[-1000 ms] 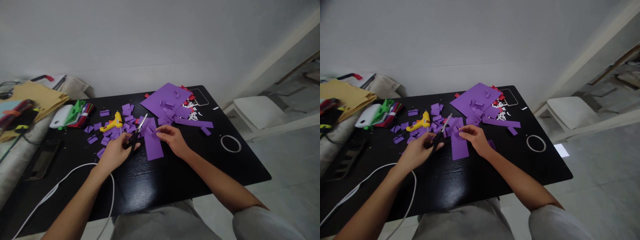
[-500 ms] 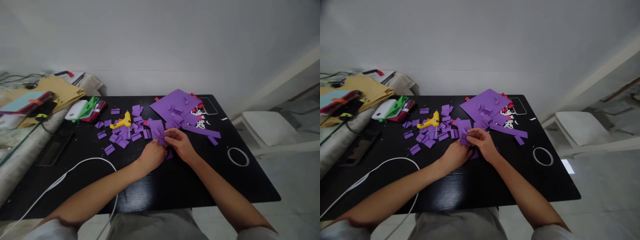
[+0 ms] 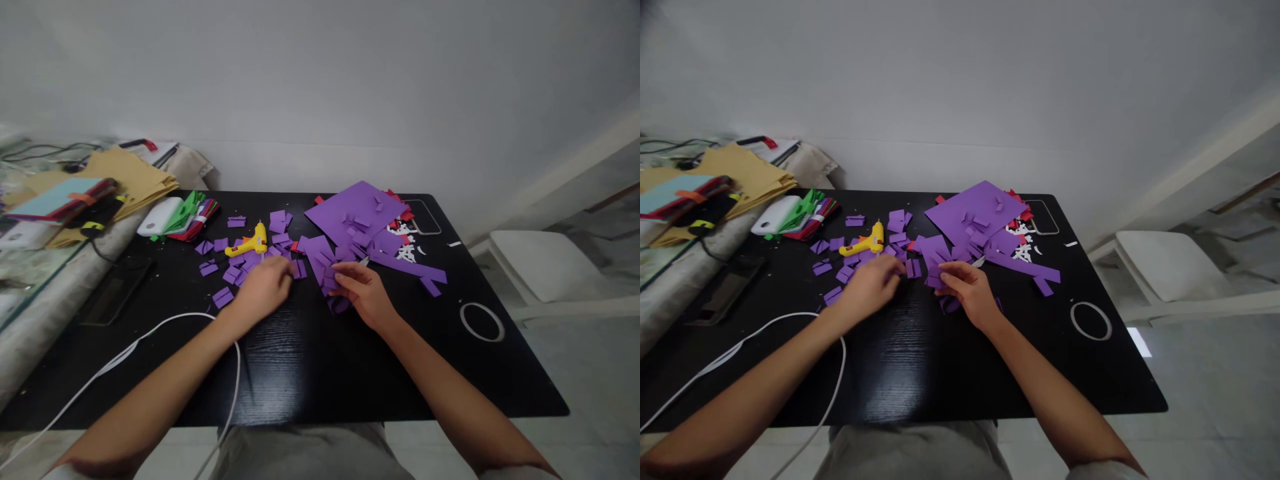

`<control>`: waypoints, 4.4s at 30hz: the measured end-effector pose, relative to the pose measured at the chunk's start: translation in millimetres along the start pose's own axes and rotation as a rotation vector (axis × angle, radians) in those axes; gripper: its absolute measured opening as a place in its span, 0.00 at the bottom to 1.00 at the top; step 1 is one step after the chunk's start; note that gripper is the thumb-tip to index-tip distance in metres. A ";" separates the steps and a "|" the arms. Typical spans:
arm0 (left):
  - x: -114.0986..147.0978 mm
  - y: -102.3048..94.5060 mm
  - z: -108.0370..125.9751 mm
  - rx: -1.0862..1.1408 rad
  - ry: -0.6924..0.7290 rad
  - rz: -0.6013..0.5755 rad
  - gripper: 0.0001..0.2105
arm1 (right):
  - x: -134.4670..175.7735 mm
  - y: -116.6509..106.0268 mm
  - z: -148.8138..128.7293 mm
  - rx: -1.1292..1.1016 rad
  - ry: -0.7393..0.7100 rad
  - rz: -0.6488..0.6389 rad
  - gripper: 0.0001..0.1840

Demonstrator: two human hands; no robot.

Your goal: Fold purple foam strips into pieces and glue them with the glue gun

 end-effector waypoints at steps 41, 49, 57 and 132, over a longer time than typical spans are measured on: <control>51.3 -13.1 -64.4 0.843 -0.312 0.196 0.12 | 6.3 -1.4 12.7 0.317 -0.168 0.093 0.06; 51.2 -10.8 -52.9 0.717 -0.296 0.157 0.10 | 8.4 -0.4 13.2 0.380 -0.152 0.090 0.07; 49.1 -11.1 -46.4 0.631 -0.239 0.102 0.08 | 11.0 -1.8 4.3 0.527 -0.235 0.097 0.05; 44.7 -11.9 -29.8 0.355 -0.049 0.088 0.09 | 10.1 -0.5 20.8 0.386 -0.121 0.133 0.07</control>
Point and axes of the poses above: each hand's wrist, its own x-axis away from the middle knuckle, its own y-axis out of the palm, z = x × y, the point moved 9 cm from there along -x, towards the middle knuckle, and after that the axes turned 14 degrees about x, right-handed, at the moved point
